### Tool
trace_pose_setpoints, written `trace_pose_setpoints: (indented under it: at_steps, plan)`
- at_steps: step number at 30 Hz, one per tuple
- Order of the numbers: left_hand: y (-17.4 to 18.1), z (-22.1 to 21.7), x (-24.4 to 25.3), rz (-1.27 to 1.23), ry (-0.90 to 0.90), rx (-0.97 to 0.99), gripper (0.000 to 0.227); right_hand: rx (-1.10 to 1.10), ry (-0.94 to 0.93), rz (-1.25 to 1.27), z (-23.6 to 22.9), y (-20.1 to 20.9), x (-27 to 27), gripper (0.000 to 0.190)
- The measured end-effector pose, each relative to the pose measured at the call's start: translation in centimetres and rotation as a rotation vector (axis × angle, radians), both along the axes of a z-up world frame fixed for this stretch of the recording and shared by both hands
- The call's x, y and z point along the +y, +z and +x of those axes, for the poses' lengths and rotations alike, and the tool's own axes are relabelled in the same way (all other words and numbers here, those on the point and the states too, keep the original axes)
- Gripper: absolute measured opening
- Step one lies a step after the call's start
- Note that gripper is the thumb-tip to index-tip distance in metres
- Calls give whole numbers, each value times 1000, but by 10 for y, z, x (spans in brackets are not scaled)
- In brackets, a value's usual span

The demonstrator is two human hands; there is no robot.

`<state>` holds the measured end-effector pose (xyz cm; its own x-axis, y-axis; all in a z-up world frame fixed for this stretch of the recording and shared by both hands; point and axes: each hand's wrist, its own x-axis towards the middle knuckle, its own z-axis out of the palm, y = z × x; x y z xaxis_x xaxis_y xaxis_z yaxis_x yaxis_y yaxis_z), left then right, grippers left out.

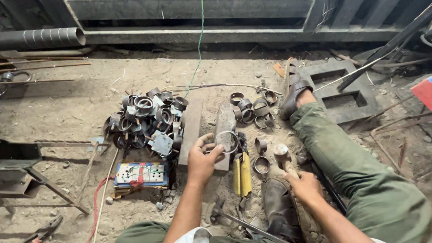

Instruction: The person sits on the floor and repeatedly hammers small metal rings placed on a wooden block to shape them. They pick up each ring, strike it with a hammer, and set it aside, continuing the process with multiple rings.

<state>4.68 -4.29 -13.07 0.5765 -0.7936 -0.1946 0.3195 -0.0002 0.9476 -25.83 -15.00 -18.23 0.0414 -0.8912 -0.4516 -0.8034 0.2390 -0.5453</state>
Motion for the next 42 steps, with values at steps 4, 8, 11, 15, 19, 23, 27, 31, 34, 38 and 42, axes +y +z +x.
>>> trace_pose_setpoints:
  at_steps: [4,8,11,15,19,23,27,31,34,38,42]
  plan:
    - [3,-6,2,-70,-35,241,61,12,-68,96,-7,-26,-7,56]
    - [16,-9,5,-9,-132,363,60,275,102,45,-13,-38,-16,62]
    - [22,-11,6,36,-169,425,54,271,146,28,-12,-41,-19,64]
    - [19,-10,7,-64,-208,553,33,325,176,60,-9,-39,-17,70]
    - [4,-7,4,-125,-234,619,23,332,208,61,-7,-35,-14,70]
    - [-10,-4,0,9,-206,421,28,321,216,53,-8,-35,-14,70]
    - [-11,1,1,141,-217,275,29,337,227,40,-10,-40,-15,69]
    - [-5,0,0,149,-211,286,29,324,219,17,-11,-42,-17,68]
    - [-7,-3,1,9,-169,119,30,285,216,59,-10,-33,-15,66]
    - [-20,0,2,83,4,-606,28,98,71,137,-2,1,-8,58]
    - [-36,-1,-5,104,16,-631,26,-249,-22,189,10,47,3,47]
